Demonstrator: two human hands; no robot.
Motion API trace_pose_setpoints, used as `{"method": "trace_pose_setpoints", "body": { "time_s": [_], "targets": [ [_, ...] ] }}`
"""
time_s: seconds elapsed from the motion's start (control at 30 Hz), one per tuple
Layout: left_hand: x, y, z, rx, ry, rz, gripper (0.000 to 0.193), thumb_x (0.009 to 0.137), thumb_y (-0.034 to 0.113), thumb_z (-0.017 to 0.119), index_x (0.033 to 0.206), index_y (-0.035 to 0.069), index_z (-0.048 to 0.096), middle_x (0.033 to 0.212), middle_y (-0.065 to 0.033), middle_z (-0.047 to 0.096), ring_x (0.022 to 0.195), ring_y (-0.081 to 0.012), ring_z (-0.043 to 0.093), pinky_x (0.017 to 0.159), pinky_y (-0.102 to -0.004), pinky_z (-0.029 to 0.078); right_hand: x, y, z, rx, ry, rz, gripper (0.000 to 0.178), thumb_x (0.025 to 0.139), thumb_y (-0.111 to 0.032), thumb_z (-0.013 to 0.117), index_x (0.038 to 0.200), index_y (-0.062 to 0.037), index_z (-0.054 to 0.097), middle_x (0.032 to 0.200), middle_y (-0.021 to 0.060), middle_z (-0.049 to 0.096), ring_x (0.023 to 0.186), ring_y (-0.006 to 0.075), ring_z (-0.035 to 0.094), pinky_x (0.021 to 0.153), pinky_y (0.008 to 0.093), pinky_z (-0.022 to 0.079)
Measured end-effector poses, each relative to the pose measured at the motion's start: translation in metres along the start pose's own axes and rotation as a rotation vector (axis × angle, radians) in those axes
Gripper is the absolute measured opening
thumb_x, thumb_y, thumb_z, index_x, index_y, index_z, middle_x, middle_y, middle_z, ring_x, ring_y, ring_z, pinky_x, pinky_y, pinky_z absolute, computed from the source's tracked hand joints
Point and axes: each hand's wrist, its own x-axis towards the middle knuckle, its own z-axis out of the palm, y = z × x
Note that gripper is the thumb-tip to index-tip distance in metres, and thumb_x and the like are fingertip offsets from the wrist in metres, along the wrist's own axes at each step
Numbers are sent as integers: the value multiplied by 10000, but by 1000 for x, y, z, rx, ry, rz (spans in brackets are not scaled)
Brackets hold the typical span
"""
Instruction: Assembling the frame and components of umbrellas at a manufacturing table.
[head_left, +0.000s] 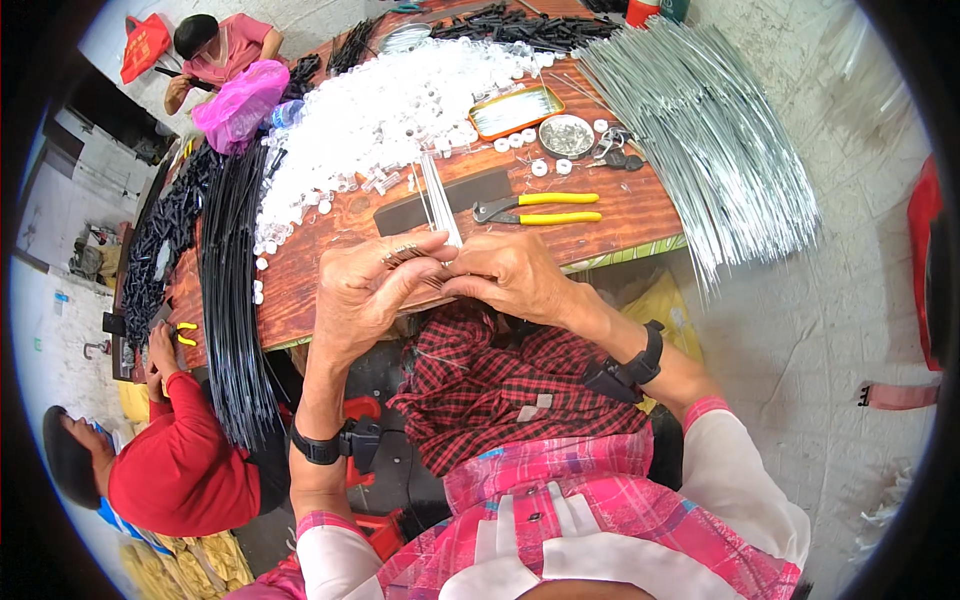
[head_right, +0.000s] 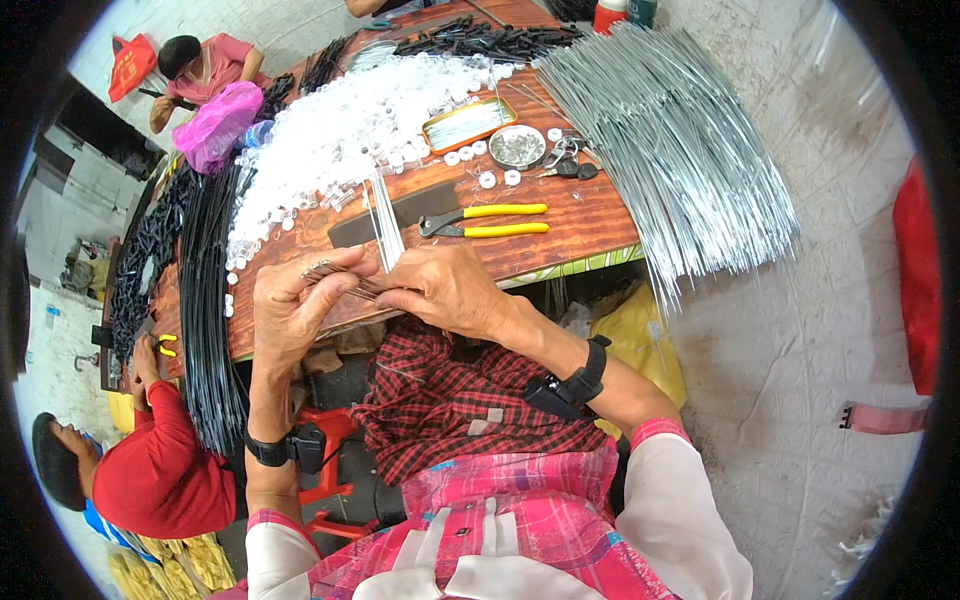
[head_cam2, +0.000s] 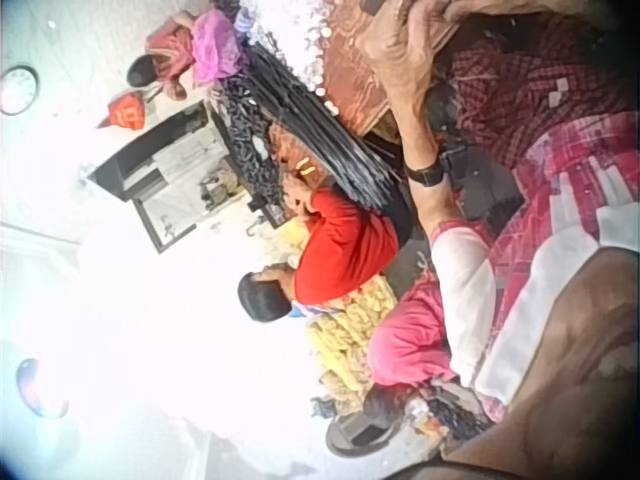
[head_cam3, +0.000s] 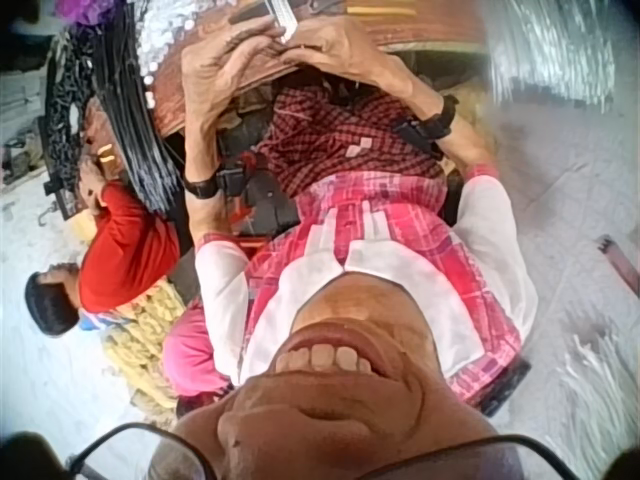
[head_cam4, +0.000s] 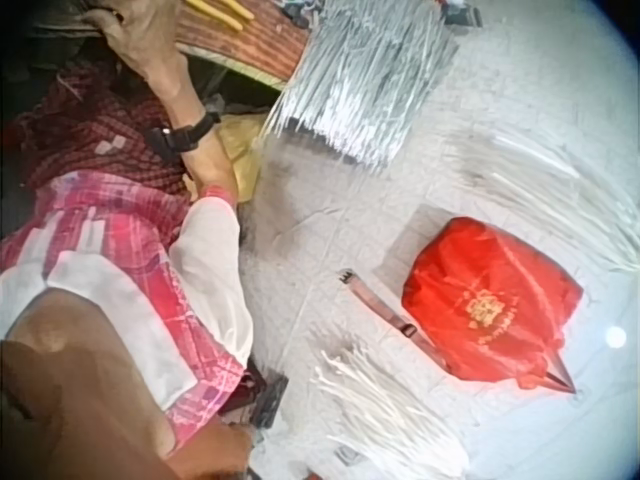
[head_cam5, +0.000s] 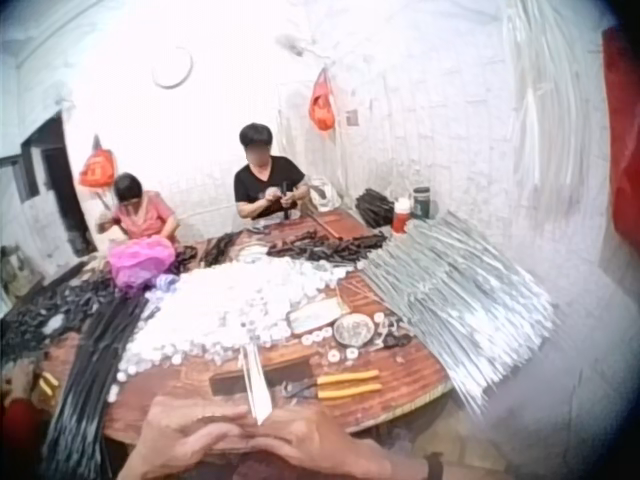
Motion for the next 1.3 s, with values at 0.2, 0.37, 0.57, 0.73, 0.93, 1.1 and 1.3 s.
{"method": "trace_pose_setpoints", "body": {
  "time_s": [0.2, 0.37, 0.57, 0.73, 0.93, 1.1, 1.3],
  "targets": [
    [2, 2, 0, 24, -2, 14, 224, 888, 42, 647, 1099, -14, 697, 944, -118, 746, 874, -179, 726, 772, -279, 574, -6, 2, 2, 11, 54, -4, 184, 787, -189, 758, 876, -38, 701, 801, 103, 667, 721, 291, 645, 604, 375, 489],
    [2, 2, 2, -30, 16, 4, 253, 873, 37, 667, 1120, -14, 692, 937, -124, 745, 858, -174, 721, 753, -278, 573, -11, 2, 5, -35, 52, 39, 160, 808, -201, 724, 841, -47, 698, 771, 107, 660, 728, 307, 656, 634, 402, 505],
    [7, 3, 1, 33, -20, 31, 263, 868, 16, 666, 1128, -11, 690, 934, -122, 743, 855, -172, 718, 741, -278, 575, -10, 1, 2, -102, 14, 21, 145, 803, -164, 730, 849, -37, 679, 778, 113, 659, 722, 311, 655, 616, 396, 504],
    [8, 6, 2, 39, -14, 38, 250, 861, 19, 675, 1109, -9, 696, 914, -115, 745, 843, -169, 721, 731, -272, 572, -10, 0, 0, -85, 10, 18, 142, 807, -179, 720, 850, -51, 677, 763, 125, 656, 717, 327, 657, 614, 426, 505],
    [9, 3, 0, 77, -4, 82, 210, 852, 21, 682, 1058, -4, 714, 894, -103, 747, 809, -162, 721, 704, -266, 562, -13, 1, 1, -102, -20, 15, 160, 784, -125, 719, 892, -32, 646, 772, 145, 652, 715, 362, 647, 616, 448, 505],
    [15, 9, -1, 115, -39, 100, 190, 843, 28, 690, 1027, 2, 728, 892, -93, 747, 786, -164, 716, 691, -270, 556, -12, 0, 2, -127, -30, 10, 145, 784, -80, 696, 884, -9, 619, 762, 163, 642, 705, 381, 638, 609, 458, 502],
    [14, 4, 1, 68, -33, 88, 194, 840, 37, 698, 1029, 4, 729, 882, -89, 747, 774, -159, 714, 685, -270, 555, -15, -1, 5, -174, -79, 49, 122, 795, -77, 680, 836, -5, 591, 768, 170, 635, 705, 383, 640, 586, 463, 496]
  ]
}}
